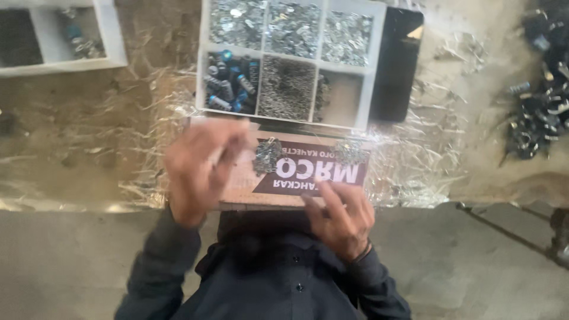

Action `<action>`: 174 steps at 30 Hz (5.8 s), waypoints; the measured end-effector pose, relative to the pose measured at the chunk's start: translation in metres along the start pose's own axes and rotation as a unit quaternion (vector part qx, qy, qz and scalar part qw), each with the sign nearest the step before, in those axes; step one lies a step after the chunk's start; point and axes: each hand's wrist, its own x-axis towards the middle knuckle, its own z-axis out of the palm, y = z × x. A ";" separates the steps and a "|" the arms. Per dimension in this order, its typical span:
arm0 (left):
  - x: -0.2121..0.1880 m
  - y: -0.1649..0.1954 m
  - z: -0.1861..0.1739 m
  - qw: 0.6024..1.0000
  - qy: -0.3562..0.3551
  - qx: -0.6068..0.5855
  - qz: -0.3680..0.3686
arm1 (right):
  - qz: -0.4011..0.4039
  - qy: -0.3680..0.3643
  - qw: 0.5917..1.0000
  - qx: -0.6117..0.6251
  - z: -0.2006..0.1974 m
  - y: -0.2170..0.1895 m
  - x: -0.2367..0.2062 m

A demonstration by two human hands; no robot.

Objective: The person sits at a workbench assembling small metal valve components. They pick parts from a compartment organizer box, fit a rubber stem into a metal housing by hand, press the parts together, and place the finished assembly onto a pile of completed units on the table.

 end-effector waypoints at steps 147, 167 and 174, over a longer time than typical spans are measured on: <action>0.063 -0.006 0.031 0.996 0.058 -0.074 -0.007 | 0.082 -0.104 0.971 0.198 0.026 0.008 0.163; 0.062 -0.007 0.030 0.998 0.049 -0.047 0.008 | -0.035 -0.080 0.996 -0.010 0.041 0.016 0.175; 0.063 -0.009 0.032 0.998 0.050 -0.043 0.013 | 0.079 -0.058 0.981 0.170 0.028 0.015 0.169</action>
